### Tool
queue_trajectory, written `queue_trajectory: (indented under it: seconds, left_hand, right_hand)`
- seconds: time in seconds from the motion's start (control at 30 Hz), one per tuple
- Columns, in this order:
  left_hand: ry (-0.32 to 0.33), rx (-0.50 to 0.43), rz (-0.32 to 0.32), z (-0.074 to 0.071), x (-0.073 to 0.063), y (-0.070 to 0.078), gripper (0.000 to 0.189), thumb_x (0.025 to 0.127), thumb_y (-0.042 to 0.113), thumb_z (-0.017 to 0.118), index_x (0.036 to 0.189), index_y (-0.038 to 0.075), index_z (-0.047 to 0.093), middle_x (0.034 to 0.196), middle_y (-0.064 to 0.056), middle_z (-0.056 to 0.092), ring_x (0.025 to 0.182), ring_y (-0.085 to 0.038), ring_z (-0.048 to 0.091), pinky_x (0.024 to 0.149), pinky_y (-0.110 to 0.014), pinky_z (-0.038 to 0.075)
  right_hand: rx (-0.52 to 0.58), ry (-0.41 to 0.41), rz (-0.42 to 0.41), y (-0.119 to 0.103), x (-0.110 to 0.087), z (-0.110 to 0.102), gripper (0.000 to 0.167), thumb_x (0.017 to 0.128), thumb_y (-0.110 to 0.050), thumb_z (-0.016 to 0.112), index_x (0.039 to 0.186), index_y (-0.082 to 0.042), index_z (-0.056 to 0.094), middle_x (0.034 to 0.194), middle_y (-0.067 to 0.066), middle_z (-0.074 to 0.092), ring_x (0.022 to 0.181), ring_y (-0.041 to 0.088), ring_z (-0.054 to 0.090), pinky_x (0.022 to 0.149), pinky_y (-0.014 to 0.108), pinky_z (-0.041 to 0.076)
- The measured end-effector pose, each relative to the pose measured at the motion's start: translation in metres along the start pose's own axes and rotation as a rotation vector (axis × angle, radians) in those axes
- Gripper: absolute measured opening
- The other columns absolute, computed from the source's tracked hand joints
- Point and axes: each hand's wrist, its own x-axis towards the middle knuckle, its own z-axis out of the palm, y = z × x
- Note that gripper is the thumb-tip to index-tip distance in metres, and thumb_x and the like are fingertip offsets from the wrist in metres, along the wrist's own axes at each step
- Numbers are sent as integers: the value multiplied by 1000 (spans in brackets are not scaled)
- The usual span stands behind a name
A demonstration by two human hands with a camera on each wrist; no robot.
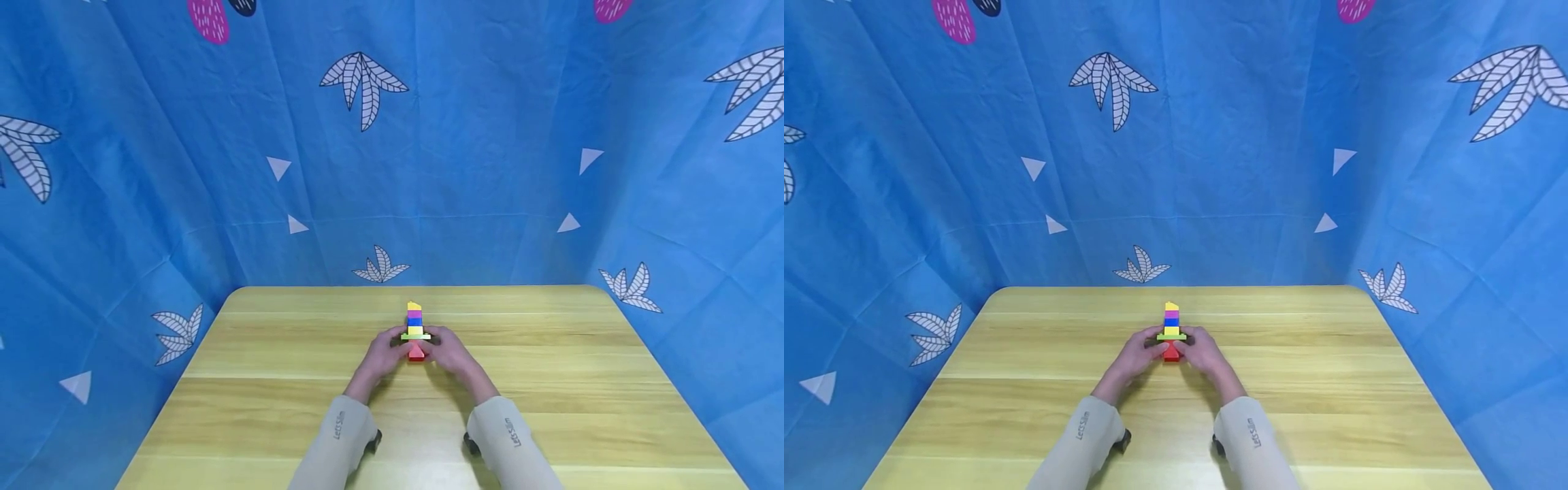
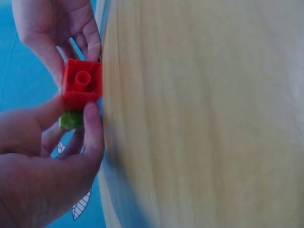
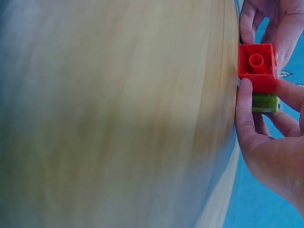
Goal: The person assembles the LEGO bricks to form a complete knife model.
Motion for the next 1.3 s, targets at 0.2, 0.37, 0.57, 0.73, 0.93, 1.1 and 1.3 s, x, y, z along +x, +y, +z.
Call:
queue_trajectory:
  seconds: [0.2, 0.37, 0.57, 0.73, 0.93, 1.1, 1.3]
  left_hand:
    - [-5, 4, 0, 1, 1, 0, 43, 102, 15, 66, 145, 13, 60, 157, -19, 48, 149, -44, 38, 123, -63, 31]
    - [-5, 0, -6, 1, 1, 0, 43, 103, 15, 65, 145, 14, 60, 158, -19, 47, 150, -44, 37, 123, -63, 30]
    - [-7, -2, -5, 2, 0, 2, 43, 103, 16, 64, 146, 13, 59, 158, -19, 47, 150, -44, 37, 123, -63, 30]
    - [-9, 0, -15, 2, 0, 0, 43, 104, 18, 63, 147, 14, 58, 159, -19, 47, 150, -44, 36, 123, -64, 29]
    - [-6, 13, -16, 1, -2, 1, 45, 104, 19, 62, 149, 14, 57, 159, -19, 46, 150, -45, 36, 123, -64, 30]
    - [-7, 9, -19, 2, -2, 2, 44, 105, 19, 61, 149, 13, 56, 159, -19, 45, 151, -44, 35, 124, -63, 29]
    - [4, 23, -15, 3, -4, 4, 45, 105, 18, 61, 149, 10, 55, 158, -20, 46, 150, -45, 35, 123, -64, 30]
  right_hand:
    - [-20, 1, 10, 0, -1, -1, 43, 106, -11, 59, 147, 2, 53, 134, 22, 61, 88, 21, 69, 87, 40, 61]
    - [-15, 0, 20, 1, -1, -1, 45, 106, -12, 58, 148, 3, 51, 137, 22, 60, 88, 21, 70, 89, 40, 61]
    - [-7, 4, 20, 2, 0, -1, 44, 106, -11, 58, 148, 3, 52, 133, 22, 62, 88, 21, 69, 87, 39, 61]
    - [9, 10, -4, 1, 1, 0, 42, 105, -8, 58, 145, 5, 54, 132, 23, 64, 90, 22, 69, 83, 37, 63]
    - [19, 9, 7, 0, 2, 3, 45, 106, -9, 57, 148, 7, 50, 138, 26, 59, 96, 24, 70, 83, 37, 64]
    - [14, 17, 16, 0, 2, 3, 45, 106, -9, 57, 148, 6, 50, 139, 26, 59, 96, 25, 69, 82, 36, 64]
    - [12, 24, 19, 1, 2, 4, 45, 106, -9, 57, 147, 6, 50, 138, 26, 60, 95, 23, 69, 82, 36, 64]
